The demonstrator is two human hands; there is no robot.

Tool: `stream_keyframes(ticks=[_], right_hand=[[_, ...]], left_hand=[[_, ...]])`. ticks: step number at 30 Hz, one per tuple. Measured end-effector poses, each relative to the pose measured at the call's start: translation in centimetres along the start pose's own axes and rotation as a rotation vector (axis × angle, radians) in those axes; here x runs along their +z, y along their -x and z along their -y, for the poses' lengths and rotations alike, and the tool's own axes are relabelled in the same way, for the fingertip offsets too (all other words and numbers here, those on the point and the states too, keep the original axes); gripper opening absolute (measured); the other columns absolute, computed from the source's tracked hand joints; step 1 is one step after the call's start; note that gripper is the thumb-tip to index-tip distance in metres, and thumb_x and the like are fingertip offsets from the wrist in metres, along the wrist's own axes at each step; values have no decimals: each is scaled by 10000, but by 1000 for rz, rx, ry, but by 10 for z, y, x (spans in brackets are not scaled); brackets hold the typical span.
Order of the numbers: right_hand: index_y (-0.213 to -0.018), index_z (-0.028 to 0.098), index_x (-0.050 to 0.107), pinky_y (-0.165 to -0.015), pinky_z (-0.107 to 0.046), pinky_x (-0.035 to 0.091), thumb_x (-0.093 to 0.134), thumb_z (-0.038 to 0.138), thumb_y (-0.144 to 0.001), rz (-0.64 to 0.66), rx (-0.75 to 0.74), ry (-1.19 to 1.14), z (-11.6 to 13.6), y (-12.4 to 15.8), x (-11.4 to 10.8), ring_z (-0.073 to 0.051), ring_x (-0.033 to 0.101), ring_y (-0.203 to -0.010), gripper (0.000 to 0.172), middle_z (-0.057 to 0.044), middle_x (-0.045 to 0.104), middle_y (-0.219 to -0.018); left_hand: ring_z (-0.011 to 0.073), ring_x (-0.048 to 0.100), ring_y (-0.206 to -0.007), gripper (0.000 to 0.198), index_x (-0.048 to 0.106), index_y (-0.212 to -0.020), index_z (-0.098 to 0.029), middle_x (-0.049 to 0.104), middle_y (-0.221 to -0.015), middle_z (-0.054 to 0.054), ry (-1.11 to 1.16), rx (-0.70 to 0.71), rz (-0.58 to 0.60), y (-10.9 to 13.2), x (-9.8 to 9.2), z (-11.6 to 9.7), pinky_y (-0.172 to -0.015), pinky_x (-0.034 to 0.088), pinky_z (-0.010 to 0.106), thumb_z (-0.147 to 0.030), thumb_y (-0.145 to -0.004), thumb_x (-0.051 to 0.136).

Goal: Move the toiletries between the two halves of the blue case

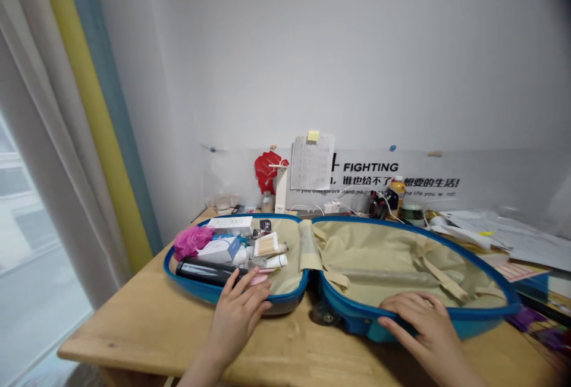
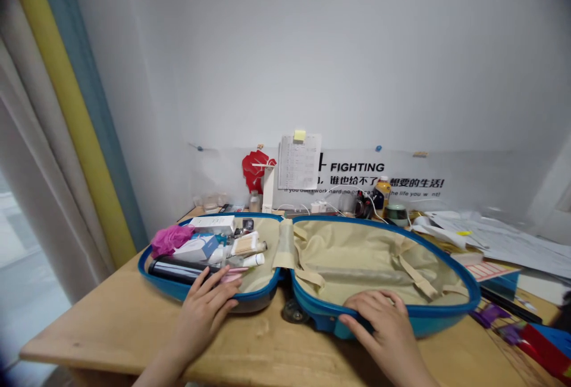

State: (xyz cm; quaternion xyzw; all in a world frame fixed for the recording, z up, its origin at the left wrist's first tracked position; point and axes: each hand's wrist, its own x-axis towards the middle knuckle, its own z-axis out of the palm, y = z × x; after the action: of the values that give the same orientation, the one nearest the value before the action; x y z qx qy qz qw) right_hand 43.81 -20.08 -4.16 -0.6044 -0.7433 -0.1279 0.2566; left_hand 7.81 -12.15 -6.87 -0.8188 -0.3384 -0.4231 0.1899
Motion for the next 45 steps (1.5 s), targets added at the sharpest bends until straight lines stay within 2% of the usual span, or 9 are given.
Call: stream_keyframes(ticks=[6, 19, 23, 26, 29, 32, 34, 38, 45], right_hand=[[-777, 310, 679, -836, -416, 360, 528, 506, -839, -41, -69, -55, 35, -13, 6, -205, 651, -800, 255, 6, 732, -835], [-793, 279, 628, -853, -398, 319, 538, 312, -871, -140, -128, -234, 77, -23, 23, -171, 627, -796, 124, 29, 720, -811], [-920, 289, 647, -850, -373, 370, 528, 336, -880, -146, -198, -218, 81, -24, 21, -175, 636, -847, 135, 10, 725, -920], [-1025, 292, 657, -838, -360, 417, 494, 405, -895, -251, -272, -175, 52, -22, 17, -190, 641, -918, 237, -11, 718, -1009], [-1022, 292, 674, -845, -398, 430, 445, 442, -903, -411, -222, -116, -9, -21, 15, -224, 642, -943, 299, -23, 716, -1016], [-994, 291, 690, -816, -450, 437, 404, 488, -901, -514, -95, -98, -75, -19, 16, -280, 642, -956, 359, -65, 716, -994], [-987, 303, 689, -835, -473, 444, 377, 493, -905, -531, -50, -169, -104, -16, 20, -302, 630, -1008, 375, -78, 702, -1045], [-1000, 299, 675, -948, -534, 427, 323, 503, -918, -601, 50, -327, -120, -6, 33, -333, 559, -1166, 415, -81, 649, -1177], [-952, 220, 695, -1001, -577, 407, 320, 499, -923, -623, 123, -381, -114, 3, 40, -342, 493, -1255, 468, -132, 625, -1226]], left_hand=[[196, 552, -1216, 223, 661, -1077, -295, 714, -1113, -13, -156, 5, 178, 13, -20, 22, -1129, 282, 428, -260, -923, 504], [230, 552, -1221, 213, 668, -1009, -279, 714, -1117, 8, -179, -108, 244, 34, -45, 53, -1120, 283, 476, -321, -901, 489], [245, 547, -1227, 246, 659, -1047, -278, 704, -1142, 19, -156, -143, 226, 39, -49, 59, -1120, 269, 515, -319, -905, 463], [237, 529, -1247, 287, 642, -1107, -294, 677, -1199, 20, -105, -172, 266, 38, -52, 58, -1111, 290, 517, -306, -918, 426], [217, 532, -1241, 322, 635, -1115, -267, 665, -1219, 37, -35, -273, 187, 28, -59, 65, -1076, 371, 446, -331, -936, 375], [228, 563, -1190, 418, 632, -1100, -202, 663, -1203, 88, -30, -465, 107, 8, -71, 91, -1046, 411, 405, -408, -930, 310], [245, 536, -1217, 499, 601, -1160, -163, 622, -1267, 110, -72, -596, 222, -8, -78, 115, -1074, 376, 409, -441, -896, 281], [231, 446, -1312, 653, 499, -1309, -121, 522, -1396, 88, -92, -707, 564, -34, -82, 156, -1121, 304, 357, -358, -713, 373], [248, 613, -1113, 829, 544, -1281, -159, 603, -1309, 67, -60, -767, 872, -59, -79, 175, -903, 483, 290, -265, -464, 443]])
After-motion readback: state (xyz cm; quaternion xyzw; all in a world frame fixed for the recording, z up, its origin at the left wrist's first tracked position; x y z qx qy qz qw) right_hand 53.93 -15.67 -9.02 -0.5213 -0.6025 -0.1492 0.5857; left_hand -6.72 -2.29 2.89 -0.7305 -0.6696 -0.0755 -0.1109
